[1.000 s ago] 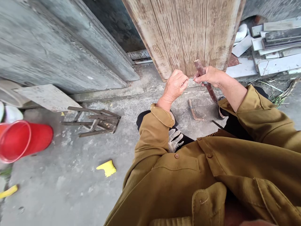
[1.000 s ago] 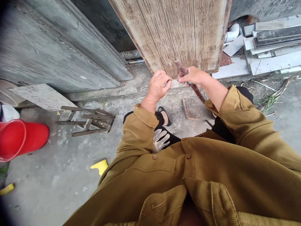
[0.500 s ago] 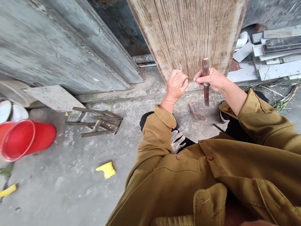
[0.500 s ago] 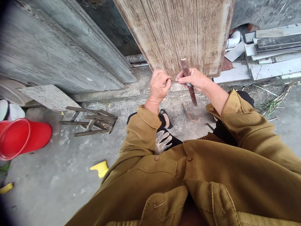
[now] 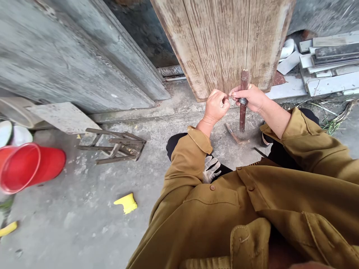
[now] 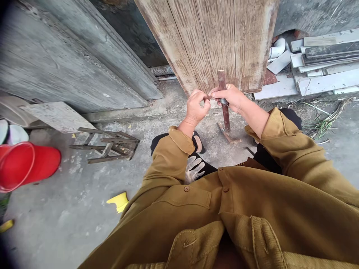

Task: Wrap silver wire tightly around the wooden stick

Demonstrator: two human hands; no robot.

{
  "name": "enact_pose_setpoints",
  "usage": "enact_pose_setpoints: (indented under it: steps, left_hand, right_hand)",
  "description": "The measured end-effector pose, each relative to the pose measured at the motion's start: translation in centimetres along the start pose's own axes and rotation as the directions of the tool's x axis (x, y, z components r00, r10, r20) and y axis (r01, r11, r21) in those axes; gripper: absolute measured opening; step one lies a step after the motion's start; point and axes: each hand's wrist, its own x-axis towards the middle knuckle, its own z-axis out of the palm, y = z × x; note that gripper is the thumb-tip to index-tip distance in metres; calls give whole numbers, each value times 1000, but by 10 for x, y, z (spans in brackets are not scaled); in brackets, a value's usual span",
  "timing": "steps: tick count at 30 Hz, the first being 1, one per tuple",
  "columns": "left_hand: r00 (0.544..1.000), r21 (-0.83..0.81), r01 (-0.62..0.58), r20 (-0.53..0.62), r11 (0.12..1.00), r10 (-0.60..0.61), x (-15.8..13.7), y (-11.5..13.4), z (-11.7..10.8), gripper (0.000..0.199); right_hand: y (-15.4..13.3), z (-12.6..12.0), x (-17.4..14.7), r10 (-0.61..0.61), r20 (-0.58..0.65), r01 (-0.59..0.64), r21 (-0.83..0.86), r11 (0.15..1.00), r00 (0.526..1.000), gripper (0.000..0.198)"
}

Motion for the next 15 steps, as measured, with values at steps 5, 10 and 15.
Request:
enact_pose_setpoints:
  steps: [5,10,15]
  left_hand:
    - [988,-186,154,18,970,-154,0,4,-1,14]
    - [961,-343,278,99,897,-259,0,4,-2,11]
    - [935,-361,353,167,863,-312,1,0,-4,14]
  right_hand:
    - [-3,-2,0,45,17,-46,54,997,999,16]
    - [-4,-4,-1,39,15,-40,25,999,999,17]
    - [-5,-3,-4,71,38,-71,-2,997,997,14]
